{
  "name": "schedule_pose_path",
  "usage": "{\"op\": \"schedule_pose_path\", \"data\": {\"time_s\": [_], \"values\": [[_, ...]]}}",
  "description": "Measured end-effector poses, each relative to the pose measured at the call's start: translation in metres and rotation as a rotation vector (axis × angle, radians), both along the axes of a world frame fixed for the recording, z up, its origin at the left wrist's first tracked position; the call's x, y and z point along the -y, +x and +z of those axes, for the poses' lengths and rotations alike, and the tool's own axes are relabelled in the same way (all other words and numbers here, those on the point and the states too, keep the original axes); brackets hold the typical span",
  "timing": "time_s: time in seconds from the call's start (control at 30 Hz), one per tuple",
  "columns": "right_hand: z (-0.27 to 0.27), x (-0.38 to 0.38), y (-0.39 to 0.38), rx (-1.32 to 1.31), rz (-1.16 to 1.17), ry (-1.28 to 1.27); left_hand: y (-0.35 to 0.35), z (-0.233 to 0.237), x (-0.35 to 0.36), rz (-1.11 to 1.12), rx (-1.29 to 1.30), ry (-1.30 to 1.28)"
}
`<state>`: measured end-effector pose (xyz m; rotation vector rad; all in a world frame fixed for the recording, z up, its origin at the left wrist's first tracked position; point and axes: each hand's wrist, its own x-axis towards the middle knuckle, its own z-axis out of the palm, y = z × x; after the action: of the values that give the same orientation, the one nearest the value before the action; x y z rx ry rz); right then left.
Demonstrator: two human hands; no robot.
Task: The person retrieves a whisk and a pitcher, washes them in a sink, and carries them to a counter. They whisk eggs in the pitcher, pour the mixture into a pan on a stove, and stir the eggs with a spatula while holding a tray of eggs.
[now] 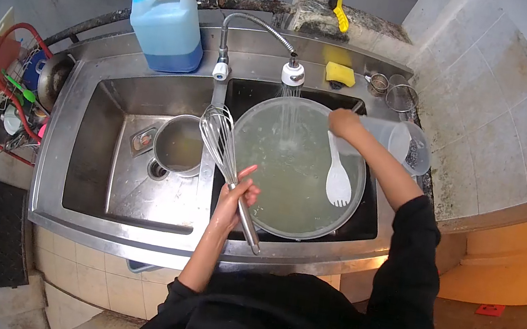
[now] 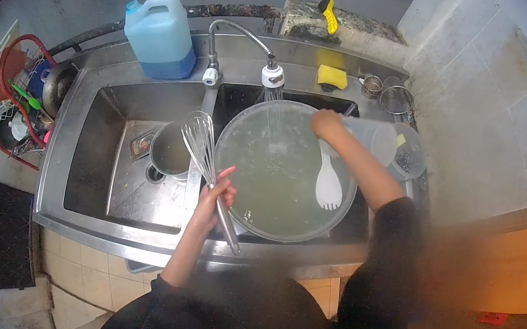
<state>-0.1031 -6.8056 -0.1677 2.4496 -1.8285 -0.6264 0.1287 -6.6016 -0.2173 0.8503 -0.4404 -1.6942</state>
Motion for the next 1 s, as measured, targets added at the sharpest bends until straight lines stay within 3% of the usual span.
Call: {"op": "schedule_pose_path", "data": {"time_s": [0.07,0.2,0.27,0.33,0.4,0.43,0.5,0.6,0.63,0.7,0.73,0.77,0.83,1.0], "values": [[-0.011,-0.019,0.003,0.079,0.133,0.145,-0.003,0.006,-0.003,-0.046,-0.027,-0.007],[-0.014,-0.09,0.04,0.645,0.002,-0.017,0.0,0.008,-0.012,-0.13,-0.099,-0.07],[-0.014,-0.121,0.072,1.078,-0.184,0.18,0.0,0.014,-0.014,-0.116,-0.21,-0.106],[0.005,-0.155,0.115,1.599,-0.507,0.7,0.008,0.022,-0.02,-0.019,-0.16,-0.053],[-0.009,-0.163,0.149,1.527,-0.209,0.545,0.028,0.019,-0.022,0.094,0.055,0.029],[-0.002,-0.164,0.164,1.532,-0.203,0.552,0.043,0.027,-0.02,0.158,0.059,0.003],[0.017,-0.166,0.191,1.298,0.554,-0.001,0.078,0.034,-0.018,0.204,0.022,-0.035],[0.047,-0.141,0.23,1.235,0.571,-0.028,0.137,0.034,-0.012,0.268,0.075,0.041],[0.049,-0.121,0.243,1.292,0.467,-0.085,0.137,0.069,-0.009,0.35,0.07,0.007],[0.029,-0.058,0.264,1.439,0.295,-0.233,0.174,0.068,-0.007,0.299,0.206,-0.09],[0.013,-0.024,0.27,1.398,0.007,-0.119,0.191,0.072,-0.006,0.238,0.348,-0.091],[-0.023,0.019,0.276,1.182,-0.131,-0.266,0.206,0.078,-0.004,0.176,0.49,-0.093],[-0.076,0.082,0.283,0.996,-0.229,-0.258,0.231,0.083,0.006,0.0,0.882,-0.047],[-0.107,0.141,0.319,0.919,-0.666,-0.323,0.25,0.072,0.033,-0.35,1.806,-0.101]]}}
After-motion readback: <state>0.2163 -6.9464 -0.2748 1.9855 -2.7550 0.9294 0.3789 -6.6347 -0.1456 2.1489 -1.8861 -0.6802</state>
